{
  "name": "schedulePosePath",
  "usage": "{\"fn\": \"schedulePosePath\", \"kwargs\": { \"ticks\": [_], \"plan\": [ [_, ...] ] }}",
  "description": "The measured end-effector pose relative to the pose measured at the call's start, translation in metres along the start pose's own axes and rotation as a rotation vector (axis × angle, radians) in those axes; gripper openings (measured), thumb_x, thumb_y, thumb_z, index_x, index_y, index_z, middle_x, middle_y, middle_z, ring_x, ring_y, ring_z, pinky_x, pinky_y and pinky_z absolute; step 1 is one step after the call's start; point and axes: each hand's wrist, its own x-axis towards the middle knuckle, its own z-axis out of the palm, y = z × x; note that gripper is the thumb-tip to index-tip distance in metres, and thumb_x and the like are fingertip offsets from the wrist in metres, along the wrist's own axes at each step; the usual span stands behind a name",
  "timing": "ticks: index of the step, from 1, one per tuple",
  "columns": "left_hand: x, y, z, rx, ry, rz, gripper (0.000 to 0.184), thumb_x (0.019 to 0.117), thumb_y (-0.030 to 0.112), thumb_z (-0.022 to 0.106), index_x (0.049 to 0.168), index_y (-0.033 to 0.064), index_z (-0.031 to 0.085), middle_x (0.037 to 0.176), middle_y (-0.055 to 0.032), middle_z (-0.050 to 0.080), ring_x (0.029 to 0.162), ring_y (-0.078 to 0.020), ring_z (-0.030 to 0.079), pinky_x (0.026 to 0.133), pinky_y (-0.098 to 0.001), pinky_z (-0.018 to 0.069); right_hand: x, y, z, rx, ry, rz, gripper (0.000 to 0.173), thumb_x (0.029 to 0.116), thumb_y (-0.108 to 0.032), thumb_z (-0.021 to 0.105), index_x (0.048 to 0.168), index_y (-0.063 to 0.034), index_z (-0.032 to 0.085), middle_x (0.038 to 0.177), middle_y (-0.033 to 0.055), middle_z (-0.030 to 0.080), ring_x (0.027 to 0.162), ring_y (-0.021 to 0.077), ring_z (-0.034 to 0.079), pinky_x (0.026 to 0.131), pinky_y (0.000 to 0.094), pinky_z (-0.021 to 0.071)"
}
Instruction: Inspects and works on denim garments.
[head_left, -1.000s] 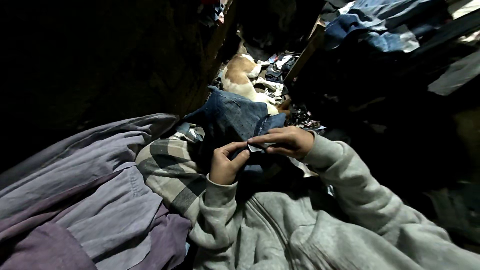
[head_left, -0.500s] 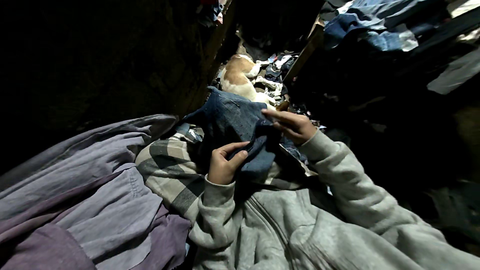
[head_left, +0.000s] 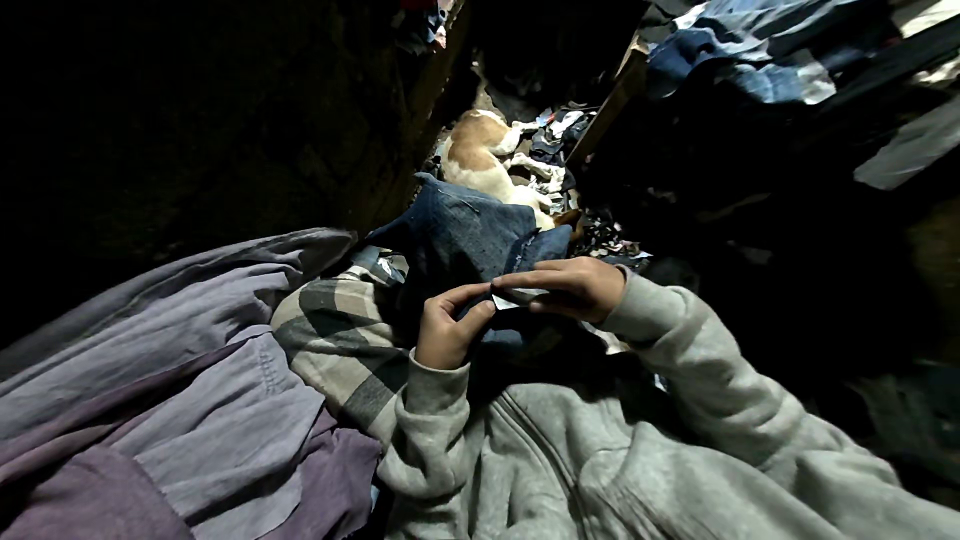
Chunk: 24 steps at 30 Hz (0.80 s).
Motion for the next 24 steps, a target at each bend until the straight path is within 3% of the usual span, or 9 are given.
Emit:
{"fn": "schedulePosePath", "kwargs": {
  "ticks": [8, 14, 15, 18, 19, 20, 21, 22, 24],
  "plan": [
    [0.000, 0.000, -0.001, 0.034, -0.015, 0.010, 0.020, 0.0852, -0.005, 0.059, 0.099, -0.0028, 0.073, 0.086, 0.0026, 0.074, 0.080, 0.0027, 0.068, 0.078, -0.0175, 0.0571, 0.000, -0.002, 0.007, -0.094, 0.110, -0.047, 0.032, 0.1012, -0.022, 0.058, 0.129, -0.0210, 0.073, 0.083, 0.0128, 0.067, 0.064, 0.0227, 0.064, 0.055, 0.0394, 0.0525],
    [0.000, 0.001, -0.001, 0.051, -0.008, -0.021, 0.021, 0.0858, -0.005, 0.059, 0.102, -0.0048, 0.072, 0.088, 0.0009, 0.075, 0.082, 0.0025, 0.068, 0.080, -0.0174, 0.0566, -0.003, 0.012, 0.007, -0.042, 0.243, 0.030, 0.033, 0.0992, -0.019, 0.059, 0.129, -0.0156, 0.072, 0.083, 0.0107, 0.067, 0.067, 0.0221, 0.064, 0.060, 0.0413, 0.0547],
    [0.001, 0.001, -0.001, 0.051, -0.006, -0.027, 0.022, 0.0860, -0.005, 0.058, 0.103, -0.0047, 0.072, 0.088, 0.0008, 0.075, 0.081, 0.0023, 0.069, 0.079, -0.0173, 0.0568, -0.005, 0.017, 0.006, -0.037, 0.268, 0.043, 0.034, 0.0989, -0.017, 0.058, 0.130, -0.0134, 0.072, 0.086, 0.0120, 0.068, 0.069, 0.0231, 0.064, 0.062, 0.0427, 0.0547],
    [0.000, 0.001, -0.001, 0.058, -0.005, -0.038, 0.024, 0.0885, -0.006, 0.055, 0.106, -0.0054, 0.072, 0.091, -0.0008, 0.075, 0.083, 0.0021, 0.068, 0.080, -0.0172, 0.0564, -0.010, 0.029, -0.002, -0.052, 0.306, 0.131, 0.039, 0.1026, -0.017, 0.052, 0.139, -0.0076, 0.063, 0.113, 0.0167, 0.073, 0.090, 0.0281, 0.071, 0.080, 0.0490, 0.0575],
    [0.000, 0.002, -0.001, 0.059, -0.004, -0.045, 0.025, 0.0891, -0.006, 0.054, 0.107, -0.0057, 0.071, 0.092, -0.0010, 0.075, 0.083, 0.0024, 0.068, 0.080, -0.0170, 0.0562, -0.011, 0.030, -0.004, -0.039, 0.311, 0.174, 0.043, 0.1033, -0.019, 0.052, 0.144, -0.0069, 0.059, 0.109, 0.0149, 0.074, 0.083, 0.0233, 0.069, 0.077, 0.0445, 0.0569],
    [0.001, 0.002, -0.001, 0.062, -0.004, -0.052, 0.026, 0.0897, -0.007, 0.053, 0.108, -0.0058, 0.071, 0.092, -0.0011, 0.074, 0.083, 0.0026, 0.068, 0.080, -0.0168, 0.0561, -0.012, 0.029, -0.005, -0.005, 0.314, 0.208, 0.048, 0.1028, -0.022, 0.053, 0.148, -0.0066, 0.054, 0.093, 0.0109, 0.071, 0.069, 0.0158, 0.060, 0.066, 0.0372, 0.0529],
    [0.001, 0.003, -0.001, 0.065, -0.005, -0.058, 0.027, 0.0900, -0.007, 0.052, 0.109, -0.0059, 0.070, 0.093, -0.0014, 0.074, 0.083, 0.0027, 0.068, 0.080, -0.0167, 0.0559, -0.013, 0.026, -0.006, 0.036, 0.295, 0.229, 0.052, 0.1024, -0.024, 0.053, 0.152, -0.0071, 0.048, 0.076, 0.0057, 0.063, 0.059, 0.0107, 0.051, 0.058, 0.0319, 0.0478],
    [0.001, 0.003, -0.001, 0.072, -0.007, -0.062, 0.028, 0.0899, -0.007, 0.051, 0.110, -0.0059, 0.070, 0.094, -0.0016, 0.074, 0.084, 0.0029, 0.067, 0.080, -0.0165, 0.0555, -0.013, 0.023, -0.007, 0.074, 0.254, 0.228, 0.055, 0.1023, -0.026, 0.053, 0.154, -0.0071, 0.045, 0.068, 0.0022, 0.057, 0.055, 0.0075, 0.046, 0.055, 0.0283, 0.0455],
    [0.001, 0.001, -0.001, 0.089, -0.021, -0.062, 0.031, 0.0895, -0.005, 0.050, 0.113, -0.0056, 0.070, 0.097, -0.0020, 0.074, 0.085, 0.0032, 0.066, 0.080, -0.0164, 0.0545, -0.014, 0.018, -0.006, 0.137, 0.190, 0.147, 0.053, 0.1026, -0.029, 0.054, 0.150, -0.0057, 0.050, 0.072, 0.0019, 0.059, 0.059, 0.0050, 0.049, 0.059, 0.0252, 0.0470]
  ]
}}
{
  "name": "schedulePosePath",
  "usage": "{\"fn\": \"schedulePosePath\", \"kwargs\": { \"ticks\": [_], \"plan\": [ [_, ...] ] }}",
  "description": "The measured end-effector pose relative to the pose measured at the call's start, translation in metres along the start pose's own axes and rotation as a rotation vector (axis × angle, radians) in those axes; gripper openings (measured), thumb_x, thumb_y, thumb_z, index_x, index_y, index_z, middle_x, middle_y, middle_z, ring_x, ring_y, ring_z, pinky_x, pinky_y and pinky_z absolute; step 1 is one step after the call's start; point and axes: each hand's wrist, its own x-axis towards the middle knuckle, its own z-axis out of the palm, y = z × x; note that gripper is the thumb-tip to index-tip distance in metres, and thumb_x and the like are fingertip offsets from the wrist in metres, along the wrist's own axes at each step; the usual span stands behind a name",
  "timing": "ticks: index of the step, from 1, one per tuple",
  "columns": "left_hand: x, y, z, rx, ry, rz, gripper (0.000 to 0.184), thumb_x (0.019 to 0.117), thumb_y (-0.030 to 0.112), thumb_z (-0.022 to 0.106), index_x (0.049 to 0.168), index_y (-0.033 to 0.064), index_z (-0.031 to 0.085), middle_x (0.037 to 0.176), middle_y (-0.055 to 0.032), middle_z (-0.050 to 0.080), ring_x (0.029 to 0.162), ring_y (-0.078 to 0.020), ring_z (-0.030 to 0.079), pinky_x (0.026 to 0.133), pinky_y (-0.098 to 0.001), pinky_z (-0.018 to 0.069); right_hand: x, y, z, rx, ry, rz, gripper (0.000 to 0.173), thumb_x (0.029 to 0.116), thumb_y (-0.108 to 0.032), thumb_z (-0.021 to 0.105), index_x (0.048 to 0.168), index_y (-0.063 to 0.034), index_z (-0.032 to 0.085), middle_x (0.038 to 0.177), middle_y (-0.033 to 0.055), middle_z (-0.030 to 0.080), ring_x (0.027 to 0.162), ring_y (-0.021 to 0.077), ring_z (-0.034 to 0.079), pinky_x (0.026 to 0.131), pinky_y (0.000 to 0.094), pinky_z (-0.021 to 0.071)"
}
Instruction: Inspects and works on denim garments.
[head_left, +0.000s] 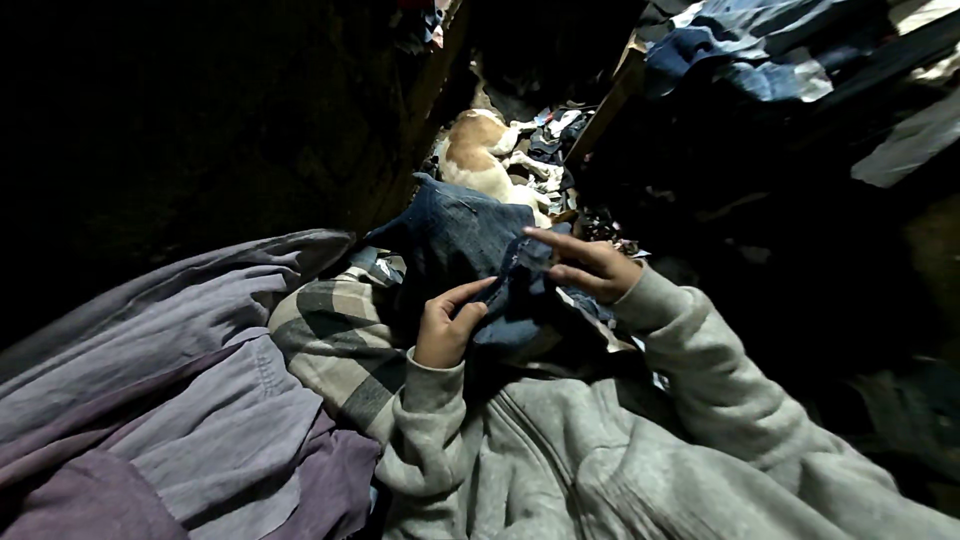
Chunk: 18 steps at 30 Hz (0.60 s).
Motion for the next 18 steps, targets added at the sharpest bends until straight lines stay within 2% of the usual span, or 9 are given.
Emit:
{"fn": "schedulePosePath", "kwargs": {
  "ticks": [1, 2, 3, 4, 6, 9, 11, 14, 18],
  "plan": [
    [0.000, -0.001, 0.000, 0.003, -0.007, 0.004, 0.032, 0.0891, -0.005, 0.049, 0.113, -0.0054, 0.070, 0.098, -0.0020, 0.074, 0.085, 0.0034, 0.066, 0.080, -0.0162, 0.0541, 0.001, 0.000, 0.002, 0.013, -0.021, -0.059, 0.051, 0.1023, -0.031, 0.055, 0.146, -0.0046, 0.055, 0.082, 0.0040, 0.066, 0.066, 0.0044, 0.055, 0.064, 0.0245, 0.0503],
    [0.001, -0.002, -0.001, 0.001, -0.012, 0.008, 0.033, 0.0889, -0.004, 0.048, 0.114, -0.0055, 0.070, 0.098, -0.0020, 0.074, 0.085, 0.0035, 0.066, 0.080, -0.0162, 0.0540, 0.002, -0.001, 0.004, 0.012, -0.067, -0.097, 0.049, 0.1029, -0.033, 0.055, 0.143, -0.0047, 0.058, 0.102, 0.0083, 0.074, 0.080, 0.0064, 0.064, 0.075, 0.0267, 0.0553],
    [0.001, -0.002, -0.001, -0.006, -0.015, 0.011, 0.033, 0.0888, -0.004, 0.048, 0.113, -0.0056, 0.070, 0.098, -0.0018, 0.074, 0.085, 0.0036, 0.066, 0.080, -0.0161, 0.0541, 0.004, -0.003, 0.005, 0.004, -0.112, -0.125, 0.048, 0.1036, -0.034, 0.054, 0.141, -0.0050, 0.060, 0.116, 0.0109, 0.073, 0.092, 0.0101, 0.068, 0.084, 0.0303, 0.0565],
    [0.001, -0.002, -0.001, -0.012, -0.019, 0.009, 0.033, 0.0886, -0.004, 0.048, 0.113, -0.0057, 0.070, 0.098, -0.0016, 0.074, 0.084, 0.0037, 0.066, 0.079, -0.0162, 0.0540, 0.006, -0.004, 0.007, -0.005, -0.147, -0.136, 0.047, 0.1039, -0.034, 0.053, 0.140, -0.0056, 0.061, 0.121, 0.0122, 0.072, 0.097, 0.0138, 0.070, 0.088, 0.0340, 0.0565],
    [0.000, -0.001, -0.001, -0.031, -0.018, -0.004, 0.031, 0.0886, -0.005, 0.048, 0.111, -0.0055, 0.070, 0.095, -0.0007, 0.073, 0.082, 0.0032, 0.066, 0.078, -0.0166, 0.0547, 0.008, -0.008, 0.011, -0.026, -0.188, -0.128, 0.045, 0.1041, -0.034, 0.053, 0.139, -0.0083, 0.063, 0.116, 0.0133, 0.073, 0.091, 0.0182, 0.069, 0.083, 0.0389, 0.0569],
    [0.000, -0.001, -0.002, -0.040, -0.020, -0.013, 0.031, 0.0885, -0.005, 0.047, 0.109, -0.0057, 0.070, 0.093, 0.0000, 0.073, 0.081, 0.0032, 0.066, 0.076, -0.0165, 0.0546, 0.009, -0.009, 0.016, -0.067, -0.186, -0.121, 0.042, 0.1035, -0.032, 0.055, 0.139, -0.0127, 0.065, 0.100, 0.0136, 0.073, 0.076, 0.0200, 0.065, 0.071, 0.0398, 0.0556],
    [0.001, -0.002, -0.002, -0.041, -0.021, -0.001, 0.031, 0.0877, -0.005, 0.047, 0.108, -0.0061, 0.069, 0.091, 0.0006, 0.073, 0.079, 0.0035, 0.065, 0.075, -0.0162, 0.0545, 0.009, -0.009, 0.017, -0.085, -0.174, -0.119, 0.039, 0.1029, -0.030, 0.056, 0.137, -0.0154, 0.067, 0.090, 0.0136, 0.070, 0.071, 0.0214, 0.064, 0.066, 0.0412, 0.0547],
    [0.001, -0.002, -0.002, -0.048, -0.018, -0.006, 0.030, 0.0874, -0.005, 0.047, 0.108, -0.0059, 0.069, 0.088, 0.0011, 0.072, 0.077, 0.0034, 0.065, 0.074, -0.0164, 0.0548, 0.008, -0.009, 0.020, -0.126, -0.124, -0.154, 0.035, 0.1027, -0.027, 0.056, 0.134, -0.0180, 0.070, 0.084, 0.0126, 0.067, 0.068, 0.0218, 0.063, 0.062, 0.0404, 0.0540],
    [0.001, -0.001, -0.002, -0.028, -0.003, -0.002, 0.030, 0.0873, -0.006, 0.048, 0.109, -0.0067, 0.069, 0.092, 0.0002, 0.073, 0.080, 0.0036, 0.065, 0.076, -0.0161, 0.0544, 0.007, -0.010, 0.025, -0.205, -0.057, -0.182, 0.034, 0.1034, -0.027, 0.054, 0.132, -0.0211, 0.071, 0.083, 0.0131, 0.067, 0.066, 0.0247, 0.064, 0.058, 0.0424, 0.0533]
  ]
}}
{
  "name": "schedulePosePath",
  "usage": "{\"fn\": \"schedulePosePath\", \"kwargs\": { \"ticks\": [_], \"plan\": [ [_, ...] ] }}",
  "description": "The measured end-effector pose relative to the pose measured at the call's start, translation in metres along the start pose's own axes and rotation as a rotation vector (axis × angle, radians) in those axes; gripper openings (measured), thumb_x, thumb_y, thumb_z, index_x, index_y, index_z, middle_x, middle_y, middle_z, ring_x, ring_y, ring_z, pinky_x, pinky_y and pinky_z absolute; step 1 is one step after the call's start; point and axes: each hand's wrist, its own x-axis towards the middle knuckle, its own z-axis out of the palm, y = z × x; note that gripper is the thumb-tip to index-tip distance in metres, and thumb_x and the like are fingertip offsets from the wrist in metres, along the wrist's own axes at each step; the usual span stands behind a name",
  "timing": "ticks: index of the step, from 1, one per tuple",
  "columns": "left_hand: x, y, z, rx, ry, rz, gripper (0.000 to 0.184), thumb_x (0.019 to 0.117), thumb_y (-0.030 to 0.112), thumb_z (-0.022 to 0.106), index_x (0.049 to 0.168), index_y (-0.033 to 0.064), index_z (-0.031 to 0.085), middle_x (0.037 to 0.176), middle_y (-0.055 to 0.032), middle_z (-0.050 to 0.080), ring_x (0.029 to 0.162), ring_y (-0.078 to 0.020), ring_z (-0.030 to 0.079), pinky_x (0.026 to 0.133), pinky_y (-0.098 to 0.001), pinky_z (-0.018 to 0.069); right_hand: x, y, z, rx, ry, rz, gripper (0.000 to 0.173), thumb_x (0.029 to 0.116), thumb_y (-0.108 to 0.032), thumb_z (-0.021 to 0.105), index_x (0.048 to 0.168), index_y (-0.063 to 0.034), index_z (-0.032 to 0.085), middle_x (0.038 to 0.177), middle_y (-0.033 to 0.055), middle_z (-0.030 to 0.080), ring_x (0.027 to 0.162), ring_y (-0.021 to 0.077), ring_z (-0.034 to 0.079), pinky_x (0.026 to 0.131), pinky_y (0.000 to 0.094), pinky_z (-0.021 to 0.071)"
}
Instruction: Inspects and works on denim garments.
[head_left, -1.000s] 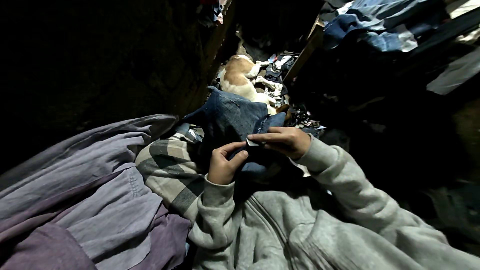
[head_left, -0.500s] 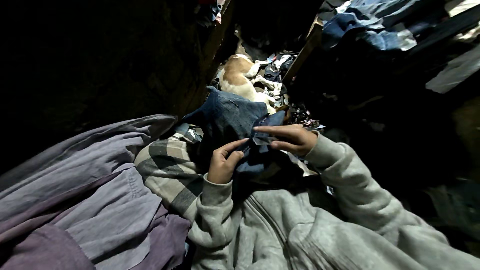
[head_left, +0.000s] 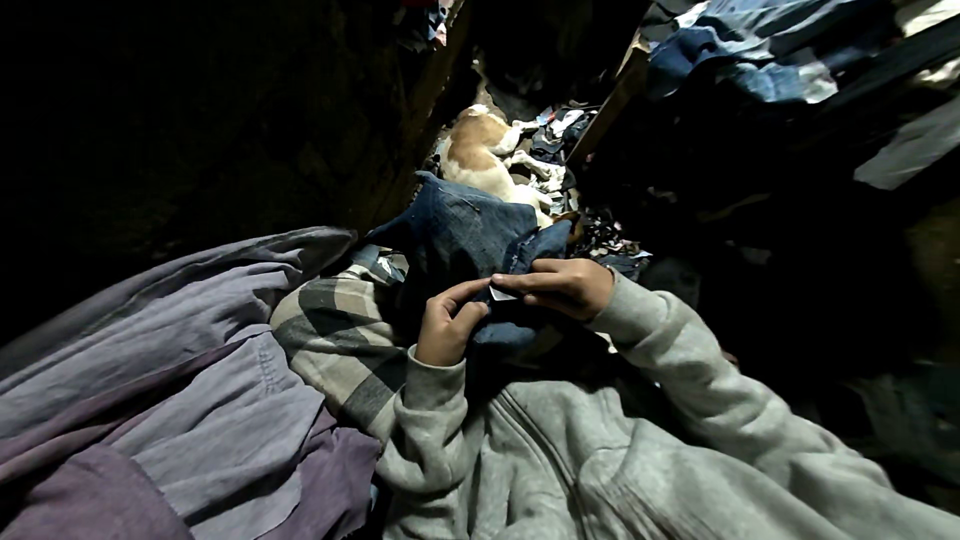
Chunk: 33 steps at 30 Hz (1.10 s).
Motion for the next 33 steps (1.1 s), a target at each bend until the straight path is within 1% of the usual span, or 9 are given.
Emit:
{"fn": "schedulePosePath", "kwargs": {
  "ticks": [16, 18, 21, 22, 24, 25, 27, 29, 33],
  "plan": [
    [-0.001, 0.000, 0.001, -0.005, 0.010, -0.003, 0.033, 0.0874, -0.007, 0.047, 0.112, -0.0071, 0.069, 0.095, -0.0017, 0.074, 0.082, 0.0024, 0.067, 0.078, -0.0168, 0.0549, 0.002, 0.002, 0.000, -0.102, 0.208, 0.155, 0.035, 0.1001, -0.019, 0.059, 0.133, -0.0196, 0.071, 0.084, 0.0117, 0.067, 0.063, 0.0253, 0.063, 0.055, 0.0449, 0.0530],
    [-0.001, 0.001, 0.001, -0.021, 0.008, -0.012, 0.033, 0.0876, -0.007, 0.046, 0.112, -0.0069, 0.069, 0.094, -0.0016, 0.073, 0.081, 0.0021, 0.067, 0.077, -0.0167, 0.0554, 0.001, 0.012, -0.007, -0.101, 0.251, 0.177, 0.035, 0.1008, -0.016, 0.056, 0.134, -0.0139, 0.070, 0.091, 0.0155, 0.069, 0.068, 0.0291, 0.065, 0.059, 0.0486, 0.0541],
    [-0.001, 0.000, 0.000, -0.007, 0.005, -0.014, 0.033, 0.0881, -0.007, 0.046, 0.112, -0.0066, 0.069, 0.094, -0.0021, 0.073, 0.081, 0.0021, 0.067, 0.077, -0.0168, 0.0553, -0.003, 0.024, -0.020, -0.078, 0.237, 0.257, 0.042, 0.1068, -0.027, 0.046, 0.141, -0.0074, 0.061, 0.118, 0.0166, 0.073, 0.097, 0.0313, 0.073, 0.085, 0.0527, 0.0571],
    [-0.001, -0.001, 0.000, 0.010, 0.002, -0.003, 0.032, 0.0888, -0.006, 0.047, 0.112, -0.0062, 0.069, 0.095, -0.0021, 0.073, 0.082, 0.0026, 0.067, 0.078, -0.0166, 0.0550, -0.005, 0.025, -0.023, -0.062, 0.229, 0.307, 0.046, 0.1066, -0.032, 0.046, 0.144, -0.0072, 0.058, 0.112, 0.0134, 0.074, 0.092, 0.0265, 0.072, 0.082, 0.0493, 0.0572],
    [0.000, -0.007, -0.002, 0.069, 0.001, 0.060, 0.027, 0.0911, -0.002, 0.052, 0.110, -0.0058, 0.070, 0.096, -0.0024, 0.074, 0.086, 0.0037, 0.067, 0.082, -0.0161, 0.0546, -0.004, 0.026, -0.026, 0.012, 0.200, 0.421, 0.059, 0.1019, -0.040, 0.052, 0.151, -0.0083, 0.048, 0.075, 0.0055, 0.062, 0.059, 0.0165, 0.054, 0.056, 0.0405, 0.0483],
    [0.001, -0.011, -0.003, 0.116, 0.011, 0.098, 0.022, 0.0924, 0.000, 0.056, 0.108, -0.0055, 0.071, 0.096, -0.0030, 0.074, 0.087, 0.0040, 0.067, 0.084, -0.0158, 0.0542, -0.004, 0.026, -0.026, 0.042, 0.174, 0.471, 0.065, 0.0995, -0.044, 0.055, 0.153, -0.0090, 0.045, 0.071, 0.0038, 0.057, 0.055, 0.0150, 0.050, 0.053, 0.0386, 0.0471],
    [0.002, -0.016, -0.003, 0.235, 0.033, 0.152, 0.017, 0.0924, 0.008, 0.065, 0.102, -0.0027, 0.074, 0.095, -0.0032, 0.075, 0.087, 0.0037, 0.067, 0.085, -0.0162, 0.0542, -0.002, 0.028, -0.021, 0.114, 0.197, 0.535, 0.061, 0.0955, -0.040, 0.065, 0.144, -0.0057, 0.053, 0.079, 0.0088, 0.061, 0.063, 0.0183, 0.055, 0.060, 0.0418, 0.0497],
    [0.002, -0.016, -0.004, 0.352, 0.041, 0.156, 0.018, 0.0897, 0.016, 0.072, 0.098, 0.0006, 0.075, 0.090, -0.0011, 0.074, 0.083, 0.0041, 0.066, 0.081, -0.0162, 0.0538, 0.002, 0.029, -0.016, 0.177, 0.214, 0.579, 0.040, 0.0941, -0.026, 0.071, 0.124, -0.0002, 0.065, 0.095, 0.0166, 0.068, 0.076, 0.0232, 0.062, 0.071, 0.0456, 0.0525],
    [0.002, -0.009, -0.007, 0.424, -0.014, 0.062, 0.018, 0.0891, 0.017, 0.073, 0.097, 0.0010, 0.071, 0.086, -0.0009, 0.070, 0.078, 0.0015, 0.063, 0.077, -0.0187, 0.0514, 0.000, 0.037, -0.012, 0.154, 0.174, 0.548, 0.019, 0.0866, -0.005, 0.075, 0.099, 0.0065, 0.067, 0.083, 0.0184, 0.067, 0.073, 0.0261, 0.064, 0.070, 0.0480, 0.0528]
  ]
}}
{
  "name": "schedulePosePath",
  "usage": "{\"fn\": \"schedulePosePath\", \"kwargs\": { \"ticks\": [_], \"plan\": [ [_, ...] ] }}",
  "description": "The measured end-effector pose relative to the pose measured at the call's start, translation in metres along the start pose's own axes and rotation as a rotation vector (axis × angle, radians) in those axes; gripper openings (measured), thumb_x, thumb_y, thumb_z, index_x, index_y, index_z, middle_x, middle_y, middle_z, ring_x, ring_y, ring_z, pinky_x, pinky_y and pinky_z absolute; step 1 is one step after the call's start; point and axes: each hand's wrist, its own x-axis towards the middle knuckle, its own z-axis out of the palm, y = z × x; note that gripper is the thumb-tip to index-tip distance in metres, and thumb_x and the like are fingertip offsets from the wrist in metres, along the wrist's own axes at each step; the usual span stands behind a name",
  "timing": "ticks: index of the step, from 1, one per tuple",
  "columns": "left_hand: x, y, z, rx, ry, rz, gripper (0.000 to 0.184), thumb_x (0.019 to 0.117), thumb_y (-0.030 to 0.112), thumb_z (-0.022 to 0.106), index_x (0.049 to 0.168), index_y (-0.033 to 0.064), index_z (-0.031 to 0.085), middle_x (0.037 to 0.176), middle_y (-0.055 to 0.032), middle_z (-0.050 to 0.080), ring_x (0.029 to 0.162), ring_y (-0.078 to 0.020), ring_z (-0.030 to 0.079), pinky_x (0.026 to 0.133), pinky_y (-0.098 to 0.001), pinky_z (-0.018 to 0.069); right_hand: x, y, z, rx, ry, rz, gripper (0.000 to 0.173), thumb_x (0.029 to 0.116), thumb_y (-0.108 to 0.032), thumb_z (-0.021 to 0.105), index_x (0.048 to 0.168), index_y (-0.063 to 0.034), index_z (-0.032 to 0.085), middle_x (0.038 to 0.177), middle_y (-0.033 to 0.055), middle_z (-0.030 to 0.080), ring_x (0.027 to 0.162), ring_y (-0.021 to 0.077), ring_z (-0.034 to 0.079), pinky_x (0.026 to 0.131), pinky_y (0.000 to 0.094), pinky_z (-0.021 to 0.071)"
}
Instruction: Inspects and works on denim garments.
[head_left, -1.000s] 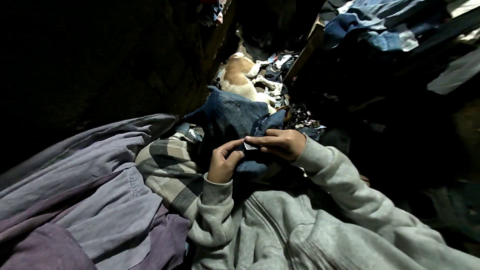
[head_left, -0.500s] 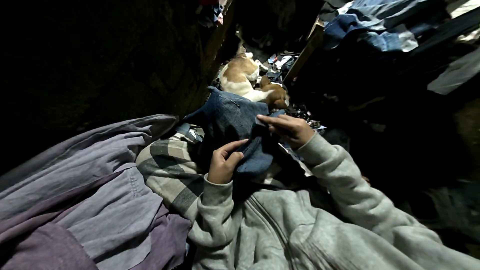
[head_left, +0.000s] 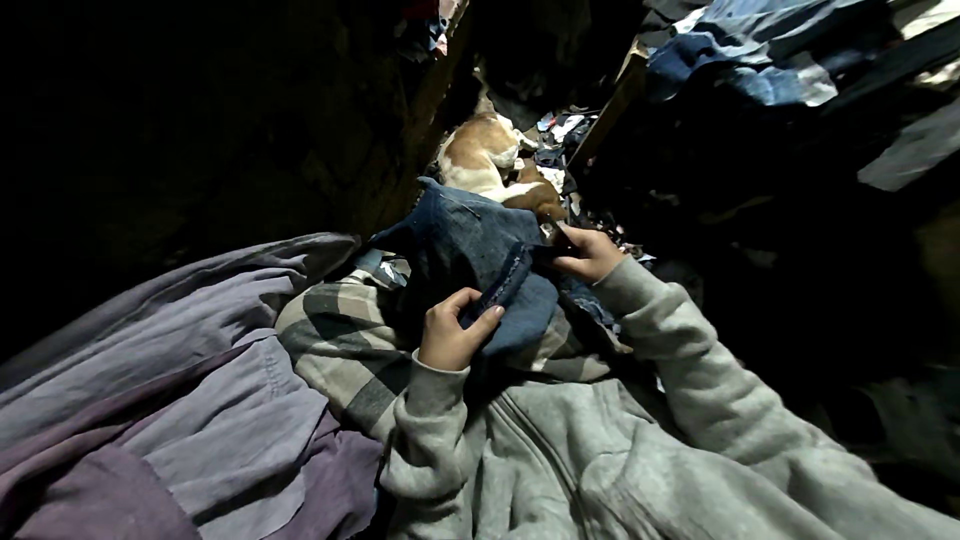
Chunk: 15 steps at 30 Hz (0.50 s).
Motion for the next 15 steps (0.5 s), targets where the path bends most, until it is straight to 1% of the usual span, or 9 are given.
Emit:
{"fn": "schedulePosePath", "kwargs": {
  "ticks": [1, 2, 5, 7, 8, 10, 11, 13, 15],
  "plan": [
    [0.000, 0.000, -0.002, -0.036, -0.027, 0.002, 0.016, 0.0897, 0.015, 0.072, 0.097, 0.0009, 0.070, 0.086, 0.0001, 0.069, 0.078, 0.0019, 0.062, 0.077, -0.0179, 0.0517, -0.002, 0.001, -0.003, -0.009, 0.006, -0.012, 0.016, 0.0855, -0.001, 0.074, 0.096, 0.0073, 0.067, 0.080, 0.0185, 0.066, 0.071, 0.0265, 0.063, 0.068, 0.0487, 0.0513],
    [0.000, -0.002, -0.004, -0.072, -0.045, 0.021, 0.014, 0.0895, 0.014, 0.072, 0.096, 0.0016, 0.069, 0.085, 0.0021, 0.068, 0.077, 0.0030, 0.062, 0.075, -0.0166, 0.0517, -0.007, 0.001, -0.007, -0.007, 0.021, -0.039, 0.014, 0.0842, -0.001, 0.073, 0.094, 0.0068, 0.066, 0.077, 0.0165, 0.065, 0.069, 0.0236, 0.061, 0.065, 0.0463, 0.0504],
    [-0.005, -0.006, -0.018, -0.136, -0.147, 0.146, 0.011, 0.0881, 0.011, 0.071, 0.092, 0.0015, 0.068, 0.081, 0.0060, 0.067, 0.075, 0.0061, 0.062, 0.073, -0.0140, 0.0524, -0.026, -0.001, -0.021, 0.024, 0.010, -0.172, 0.017, 0.0840, -0.013, 0.073, 0.089, 0.0028, 0.067, 0.074, 0.0059, 0.064, 0.066, 0.0069, 0.059, 0.063, 0.0290, 0.0516],
    [-0.008, -0.011, -0.030, -0.121, -0.263, 0.256, 0.014, 0.0889, 0.011, 0.071, 0.092, -0.0022, 0.067, 0.081, 0.0041, 0.067, 0.075, 0.0077, 0.060, 0.072, -0.0120, 0.0510, -0.042, 0.000, -0.023, 0.025, -0.083, -0.224, 0.022, 0.0872, -0.017, 0.071, 0.086, 0.0041, 0.067, 0.073, 0.0054, 0.063, 0.066, 0.0037, 0.057, 0.064, 0.0235, 0.0492],
    [-0.008, -0.014, -0.034, -0.097, -0.307, 0.291, 0.016, 0.0895, 0.012, 0.071, 0.092, -0.0035, 0.067, 0.081, 0.0027, 0.067, 0.074, 0.0082, 0.060, 0.072, -0.0109, 0.0499, -0.050, 0.001, -0.021, 0.009, -0.140, -0.222, 0.024, 0.0892, -0.018, 0.070, 0.087, 0.0052, 0.066, 0.074, 0.0085, 0.065, 0.068, 0.0073, 0.058, 0.066, 0.0267, 0.0502],
    [-0.008, -0.020, -0.038, -0.004, -0.335, 0.283, 0.018, 0.0895, 0.013, 0.071, 0.091, -0.0043, 0.068, 0.081, -0.0009, 0.067, 0.074, 0.0067, 0.059, 0.071, -0.0113, 0.0484, -0.062, 0.005, -0.011, -0.017, -0.224, -0.174, 0.026, 0.0914, -0.018, 0.069, 0.090, 0.0070, 0.065, 0.077, 0.0159, 0.066, 0.070, 0.0195, 0.063, 0.068, 0.0387, 0.0524],
    [-0.008, -0.022, -0.038, 0.058, -0.324, 0.259, 0.019, 0.0893, 0.015, 0.071, 0.092, -0.0043, 0.069, 0.083, -0.0038, 0.068, 0.076, 0.0036, 0.060, 0.073, -0.0138, 0.0489, -0.066, 0.007, -0.005, -0.018, -0.232, -0.142, 0.026, 0.0915, -0.019, 0.068, 0.092, 0.0068, 0.065, 0.078, 0.0167, 0.066, 0.071, 0.0214, 0.063, 0.068, 0.0405, 0.0519],
    [-0.009, -0.024, -0.037, 0.174, -0.277, 0.233, 0.024, 0.0887, 0.020, 0.072, 0.094, -0.0033, 0.072, 0.087, -0.0083, 0.070, 0.080, -0.0047, 0.063, 0.076, -0.0212, 0.0512, -0.068, 0.009, 0.000, 0.010, -0.198, -0.111, 0.026, 0.0904, -0.020, 0.068, 0.097, 0.0043, 0.066, 0.081, 0.0136, 0.067, 0.073, 0.0163, 0.064, 0.069, 0.0351, 0.0523],
    [-0.011, -0.021, -0.033, 0.246, -0.208, 0.273, 0.031, 0.0881, 0.027, 0.072, 0.095, -0.0027, 0.073, 0.088, -0.0105, 0.070, 0.082, -0.0118, 0.065, 0.077, -0.0279, 0.0524, -0.069, 0.008, -0.004, 0.037, -0.186, -0.084, 0.034, 0.0921, -0.025, 0.067, 0.110, 0.0035, 0.067, 0.091, 0.0136, 0.070, 0.080, 0.0141, 0.066, 0.075, 0.0335, 0.0550]
  ]
}}
